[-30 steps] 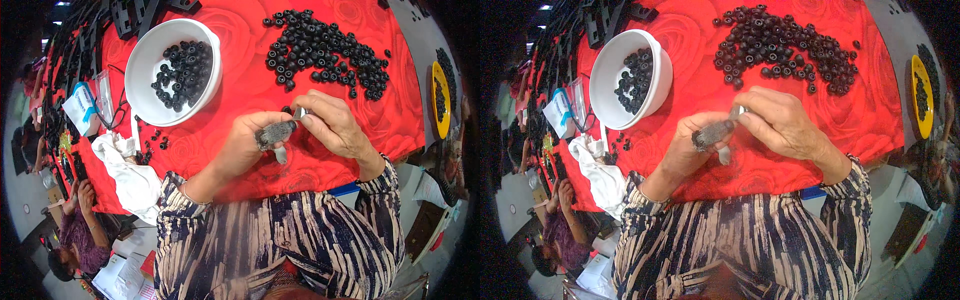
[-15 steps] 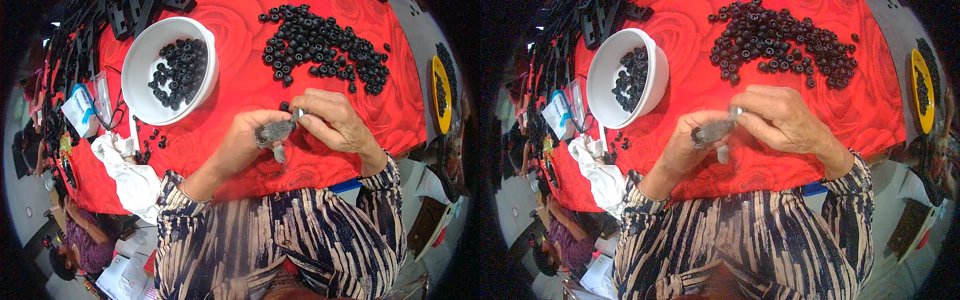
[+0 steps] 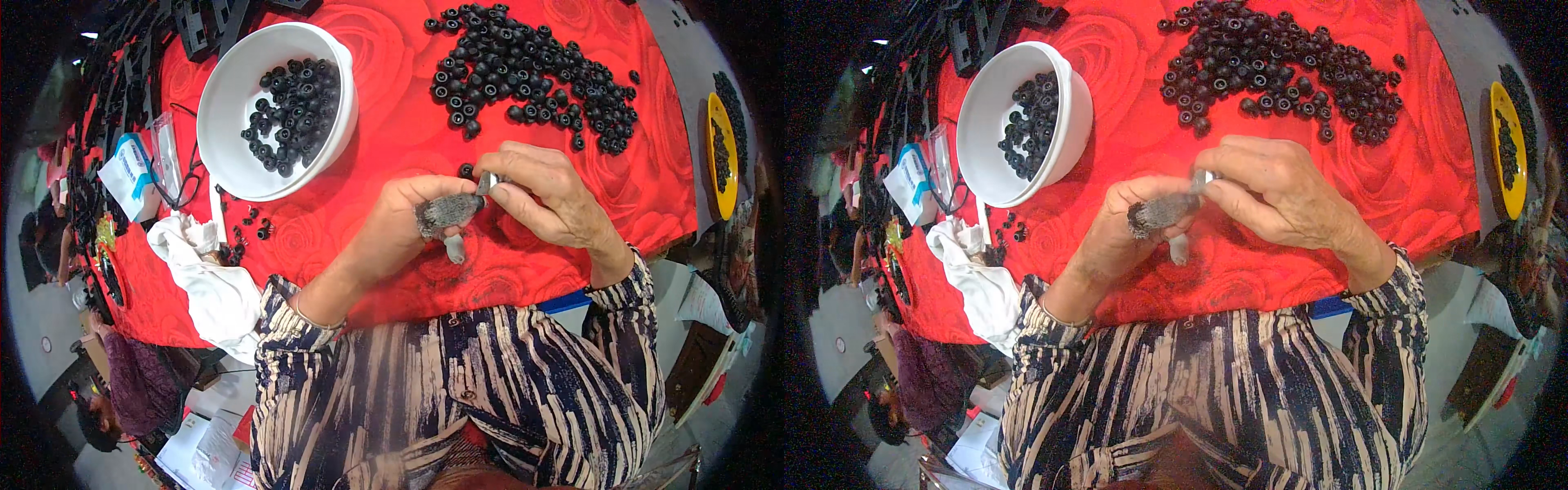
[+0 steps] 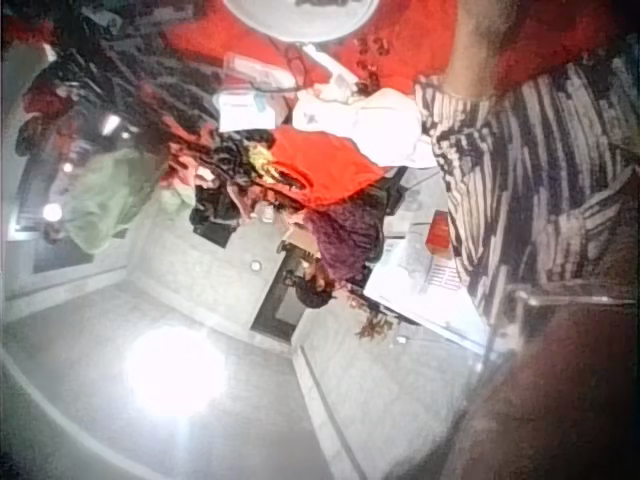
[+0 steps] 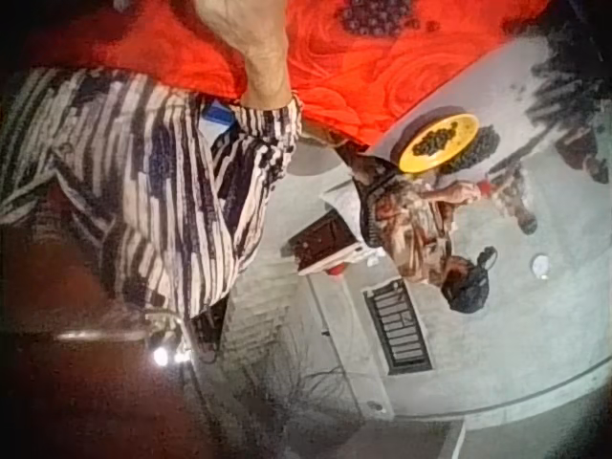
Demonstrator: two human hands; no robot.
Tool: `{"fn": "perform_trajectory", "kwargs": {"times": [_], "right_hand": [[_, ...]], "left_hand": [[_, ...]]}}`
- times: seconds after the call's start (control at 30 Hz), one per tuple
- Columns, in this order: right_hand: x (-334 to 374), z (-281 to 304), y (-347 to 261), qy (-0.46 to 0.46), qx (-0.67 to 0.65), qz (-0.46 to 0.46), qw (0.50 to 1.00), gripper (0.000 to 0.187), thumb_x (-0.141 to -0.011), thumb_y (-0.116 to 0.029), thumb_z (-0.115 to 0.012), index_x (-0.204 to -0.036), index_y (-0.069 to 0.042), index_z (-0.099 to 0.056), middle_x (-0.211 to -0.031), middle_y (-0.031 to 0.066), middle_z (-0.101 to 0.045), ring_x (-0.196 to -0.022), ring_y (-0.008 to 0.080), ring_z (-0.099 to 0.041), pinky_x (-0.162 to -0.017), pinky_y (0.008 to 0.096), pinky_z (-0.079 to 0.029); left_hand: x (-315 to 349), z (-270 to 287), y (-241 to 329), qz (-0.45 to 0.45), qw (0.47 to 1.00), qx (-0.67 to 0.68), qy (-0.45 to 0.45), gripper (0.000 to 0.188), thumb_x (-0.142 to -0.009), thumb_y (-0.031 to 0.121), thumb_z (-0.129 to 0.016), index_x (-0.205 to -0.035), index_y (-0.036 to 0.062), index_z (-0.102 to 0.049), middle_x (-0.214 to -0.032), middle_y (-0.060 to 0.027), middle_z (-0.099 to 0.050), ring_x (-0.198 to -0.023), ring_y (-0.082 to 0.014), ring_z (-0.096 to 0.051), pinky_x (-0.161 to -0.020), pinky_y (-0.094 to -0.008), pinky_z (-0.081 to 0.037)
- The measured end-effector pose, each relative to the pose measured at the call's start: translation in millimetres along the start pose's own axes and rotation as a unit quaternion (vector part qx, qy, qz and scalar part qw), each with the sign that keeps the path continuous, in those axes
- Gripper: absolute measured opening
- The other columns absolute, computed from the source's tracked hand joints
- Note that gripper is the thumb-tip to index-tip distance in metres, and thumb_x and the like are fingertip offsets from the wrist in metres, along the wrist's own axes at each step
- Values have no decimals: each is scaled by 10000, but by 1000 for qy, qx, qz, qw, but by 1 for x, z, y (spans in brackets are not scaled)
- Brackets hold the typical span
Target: The person picks small black beads from a white bowl and scrubs each one with a small metal tool held in the right hand while supporting it with a cloth in the left hand. The cleaned beads are placed onto a red tablecloth next to a growing pile of similar items. The process is repeated continuously throughout the clip.
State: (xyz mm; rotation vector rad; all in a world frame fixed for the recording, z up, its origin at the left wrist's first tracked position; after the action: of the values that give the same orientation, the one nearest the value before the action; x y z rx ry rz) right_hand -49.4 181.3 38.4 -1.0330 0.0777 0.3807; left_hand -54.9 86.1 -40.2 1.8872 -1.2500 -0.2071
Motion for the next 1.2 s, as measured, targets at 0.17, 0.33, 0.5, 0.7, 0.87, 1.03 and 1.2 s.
{"fn": "perform_trajectory", "kwargs": {"times": [0.17,0.33,0.5,0.7,0.87,1.03,1.2], "right_hand": [[1,-1,0,-13,6,-2,1000,133,-813,-65,-570,-928,0,-584,-685,118,-502,-605,278,-522,-533,368,-397],[2,-2,0,-25,13,-7,1000,141,-806,-69,-574,-927,3,-582,-681,122,-497,-603,283,-521,-530,373,-395],[3,-2,0,-21,16,-2,1000,143,-802,-76,-580,-919,5,-582,-679,122,-495,-601,285,-520,-530,375,-395],[2,-2,-3,-46,-73,-16,996,160,-802,-99,-604,-923,4,-585,-729,106,-548,-636,240,-561,-555,325,-423],[2,5,4,11,-74,-96,993,207,-775,-118,-669,-925,6,-596,-754,94,-588,-657,187,-595,-579,293,-449],[7,-3,12,30,-108,-140,984,176,-772,-92,-676,-906,-4,-605,-742,91,-590,-639,161,-591,-553,285,-444],[7,1,7,60,-48,-78,994,205,-726,-70,-682,-907,-6,-610,-719,92,-572,-617,204,-592,-521,300,-439]], "left_hand": [[0,1,-1,4,1000,-25,-1,250,-866,124,-584,-1095,29,-617,-741,-37,-552,-618,-120,-568,-530,-269,-517],[-1,2,-1,-6,1000,-8,-10,250,-864,124,-590,-1097,38,-618,-748,-44,-557,-616,-129,-570,-532,-270,-521],[-2,3,-2,-4,1000,-2,-11,246,-870,137,-586,-1081,15,-616,-781,-52,-580,-627,-126,-568,-534,-266,-521],[2,13,10,-5,998,-4,56,214,-869,31,-551,-1067,-15,-617,-852,-50,-626,-657,-101,-592,-573,-236,-508],[5,5,23,-82,990,-77,84,223,-810,-20,-618,-1032,-18,-632,-878,-70,-656,-754,-130,-627,-619,-248,-506],[17,-16,59,-284,855,-422,102,287,-726,-28,-676,-1008,18,-655,-923,-107,-655,-810,-165,-636,-656,-287,-504],[11,-8,49,-236,922,-291,99,227,-775,-5,-648,-1001,-14,-637,-876,-103,-658,-761,-151,-640,-643,-276,-514]]}}
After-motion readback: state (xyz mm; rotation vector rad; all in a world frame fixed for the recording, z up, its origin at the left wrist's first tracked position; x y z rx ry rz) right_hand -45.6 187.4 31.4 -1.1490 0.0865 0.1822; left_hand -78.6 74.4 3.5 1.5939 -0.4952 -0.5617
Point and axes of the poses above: each hand's wrist, its own x-axis away from the middle knuckle, its own z-axis out of the back of the hand, y = z × x, the point moved 10 cm from there along -x, towards the middle knuckle
